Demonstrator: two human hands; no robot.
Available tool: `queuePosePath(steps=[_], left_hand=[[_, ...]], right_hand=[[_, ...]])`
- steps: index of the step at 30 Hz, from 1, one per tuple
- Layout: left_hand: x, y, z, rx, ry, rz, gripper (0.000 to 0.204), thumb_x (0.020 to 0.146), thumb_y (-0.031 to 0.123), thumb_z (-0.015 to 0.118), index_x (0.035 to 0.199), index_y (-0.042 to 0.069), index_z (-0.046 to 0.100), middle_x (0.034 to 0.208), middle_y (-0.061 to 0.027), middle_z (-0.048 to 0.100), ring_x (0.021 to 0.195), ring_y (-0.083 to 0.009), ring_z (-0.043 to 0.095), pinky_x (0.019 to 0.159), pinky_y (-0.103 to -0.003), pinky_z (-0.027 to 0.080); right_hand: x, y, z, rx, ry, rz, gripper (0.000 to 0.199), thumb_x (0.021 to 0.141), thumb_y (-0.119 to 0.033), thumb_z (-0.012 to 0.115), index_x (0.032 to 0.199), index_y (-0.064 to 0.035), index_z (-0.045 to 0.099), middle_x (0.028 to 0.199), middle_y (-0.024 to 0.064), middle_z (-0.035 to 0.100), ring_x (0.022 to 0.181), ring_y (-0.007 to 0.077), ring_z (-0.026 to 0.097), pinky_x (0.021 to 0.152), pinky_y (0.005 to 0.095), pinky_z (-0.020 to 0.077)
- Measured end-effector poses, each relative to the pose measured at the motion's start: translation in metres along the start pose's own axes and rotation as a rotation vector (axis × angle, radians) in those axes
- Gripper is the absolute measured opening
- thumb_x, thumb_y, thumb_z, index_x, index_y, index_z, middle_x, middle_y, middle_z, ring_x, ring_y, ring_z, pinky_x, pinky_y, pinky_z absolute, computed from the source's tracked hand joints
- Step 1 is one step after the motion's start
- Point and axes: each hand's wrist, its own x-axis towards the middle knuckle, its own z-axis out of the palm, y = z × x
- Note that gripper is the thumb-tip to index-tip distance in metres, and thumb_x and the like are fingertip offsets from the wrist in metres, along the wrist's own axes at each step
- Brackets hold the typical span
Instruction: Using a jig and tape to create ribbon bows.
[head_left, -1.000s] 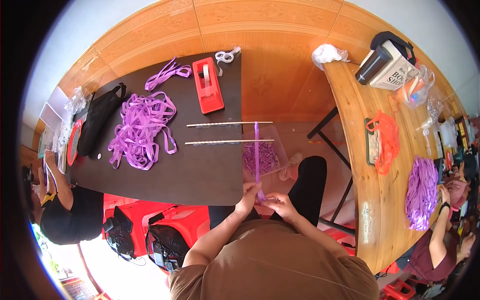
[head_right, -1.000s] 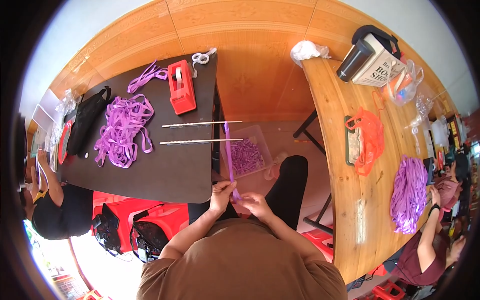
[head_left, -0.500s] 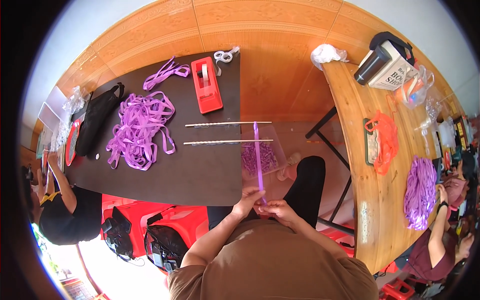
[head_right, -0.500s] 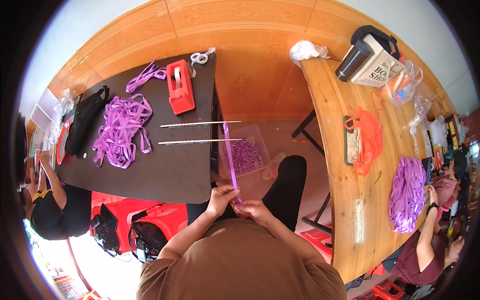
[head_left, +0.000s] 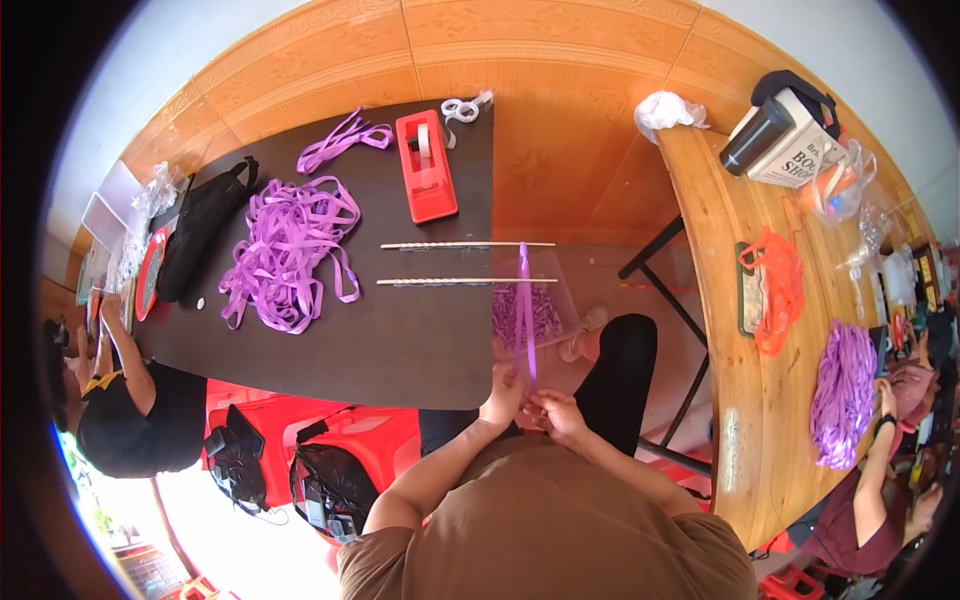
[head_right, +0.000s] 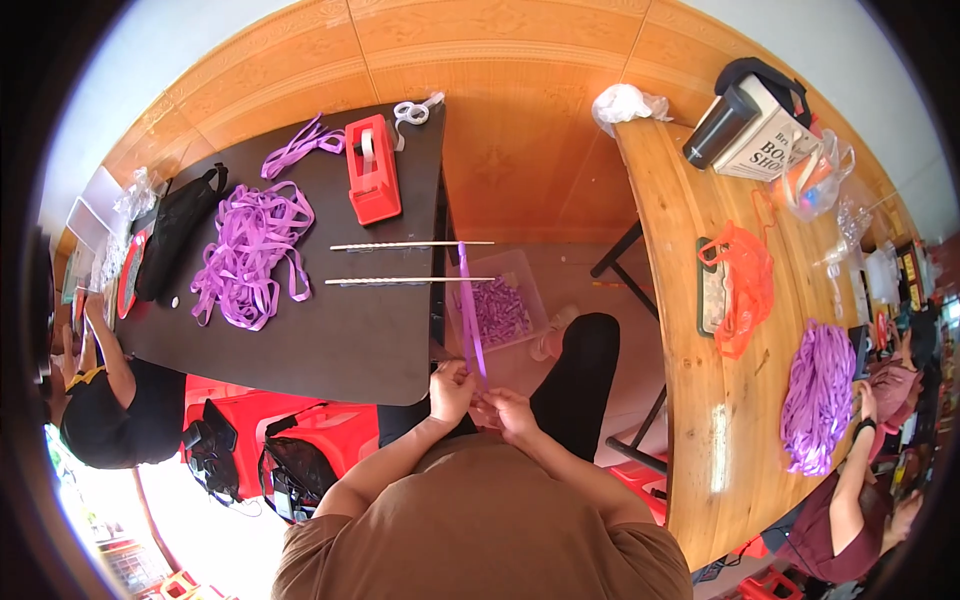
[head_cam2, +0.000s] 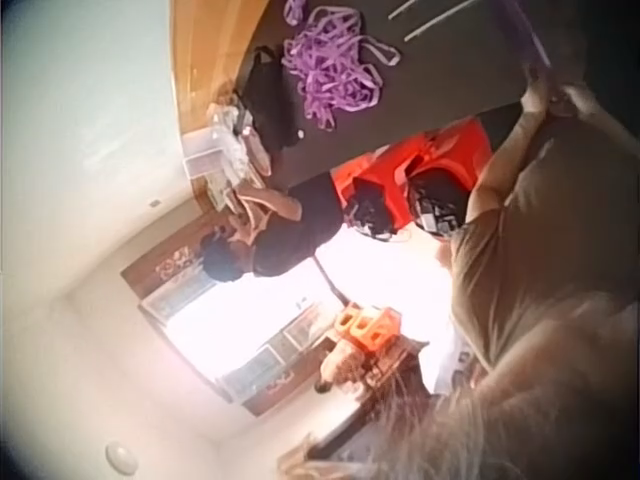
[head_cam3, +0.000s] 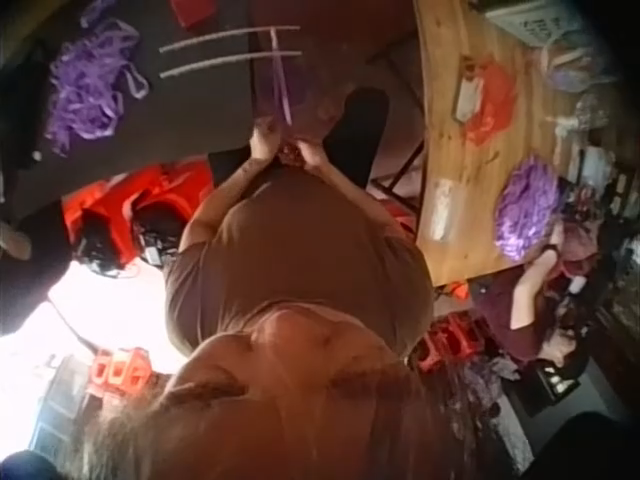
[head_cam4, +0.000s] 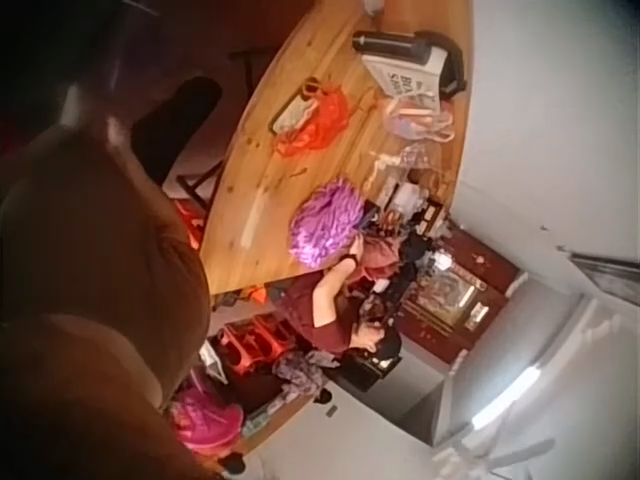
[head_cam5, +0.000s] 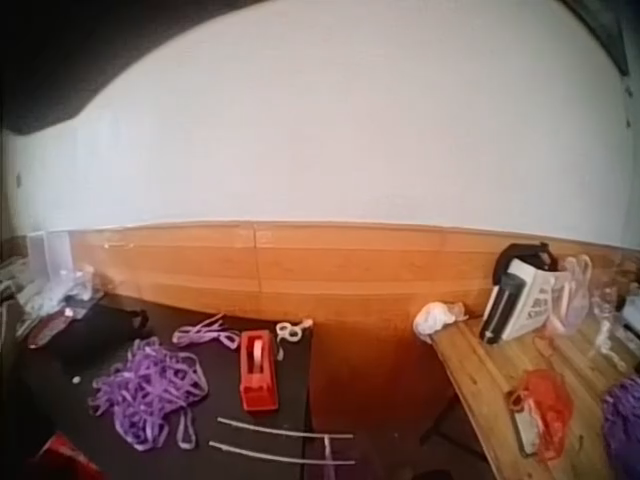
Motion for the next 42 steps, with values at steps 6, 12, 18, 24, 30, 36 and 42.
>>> queuePosePath(steps=[6, 12, 18, 24, 30, 36, 42], left_hand=[[0.006, -0.021, 0.002, 0.052, -0.112, 0.062, 0.009, 0.067, -0.002, 0.064, 0.074, -0.002, 0.059, 0.062, -0.0106, 0.061, 0.050, -0.0159, 0.061, 0.045, -0.029, 0.046], [0.001, -0.019, -0.008, -0.318, -0.344, -0.515, 0.007, 0.075, -0.006, 0.058, 0.081, -0.006, 0.061, 0.064, -0.0110, 0.062, 0.047, -0.0162, 0.060, 0.037, -0.024, 0.045], [0.004, -0.014, -0.022, -0.262, -0.514, -0.556, 0.007, 0.075, -0.005, 0.059, 0.081, -0.006, 0.061, 0.063, -0.0099, 0.061, 0.048, -0.0157, 0.061, 0.036, -0.023, 0.043], [-0.002, -0.006, -0.038, -0.241, -0.724, -0.637, 0.003, 0.075, -0.002, 0.060, 0.077, -0.003, 0.061, 0.063, -0.0089, 0.061, 0.048, -0.0151, 0.061, 0.036, -0.022, 0.041], [-0.007, 0.015, -0.054, -0.323, -0.769, -0.670, 0.002, 0.075, 0.000, 0.062, 0.076, -0.001, 0.062, 0.064, -0.0081, 0.062, 0.048, -0.0141, 0.061, 0.037, -0.021, 0.041], [-0.009, 0.014, -0.058, -0.342, -0.808, -0.676, 0.000, 0.074, -0.001, 0.062, 0.074, -0.001, 0.061, 0.064, -0.0078, 0.062, 0.048, -0.0140, 0.061, 0.035, -0.020, 0.040], [-0.006, 0.024, -0.058, -0.249, -0.876, -0.623, 0.002, 0.074, -0.001, 0.061, 0.074, -0.001, 0.063, 0.064, -0.0064, 0.062, 0.048, -0.0122, 0.061, 0.036, -0.019, 0.040]], right_hand=[[-0.011, -0.008, 0.005, -0.325, -0.003, -0.346, 0.012, 0.082, -0.005, 0.064, 0.094, -0.0031, 0.063, 0.076, 0.0025, 0.064, 0.069, 0.0088, 0.060, 0.058, 0.0203, 0.0441], [0.003, -0.018, -0.012, -0.566, -0.031, -0.519, 0.015, 0.082, -0.001, 0.062, 0.097, 0.0005, 0.062, 0.078, 0.0016, 0.060, 0.072, 0.0073, 0.057, 0.066, 0.0213, 0.0465], [0.000, -0.035, 0.016, -0.652, -0.173, -0.393, 0.013, 0.082, -0.001, 0.062, 0.096, -0.0001, 0.061, 0.079, -0.0004, 0.060, 0.072, 0.0070, 0.055, 0.065, 0.0214, 0.0443], [0.004, -0.032, 0.008, -0.620, -0.315, -0.415, 0.013, 0.086, -0.003, 0.058, 0.098, 0.0003, 0.061, 0.090, 0.0020, 0.061, 0.082, 0.0086, 0.056, 0.073, 0.0233, 0.0454], [-0.012, -0.043, 0.024, -0.477, -0.406, -0.333, 0.018, 0.087, -0.001, 0.055, 0.105, 0.0001, 0.058, 0.104, 0.0032, 0.059, 0.101, 0.0114, 0.052, 0.092, 0.0281, 0.0403], [-0.023, -0.052, 0.032, -0.556, -0.371, -0.585, 0.012, 0.085, 0.001, 0.055, 0.097, 0.0017, 0.059, 0.100, 0.0054, 0.057, 0.096, 0.0133, 0.052, 0.086, 0.0267, 0.0406], [-0.019, -0.051, 0.028, -0.772, -0.559, -0.576, 0.017, 0.091, -0.006, 0.054, 0.102, 0.0024, 0.063, 0.109, 0.0089, 0.058, 0.102, 0.0154, 0.053, 0.088, 0.0272, 0.0407]])
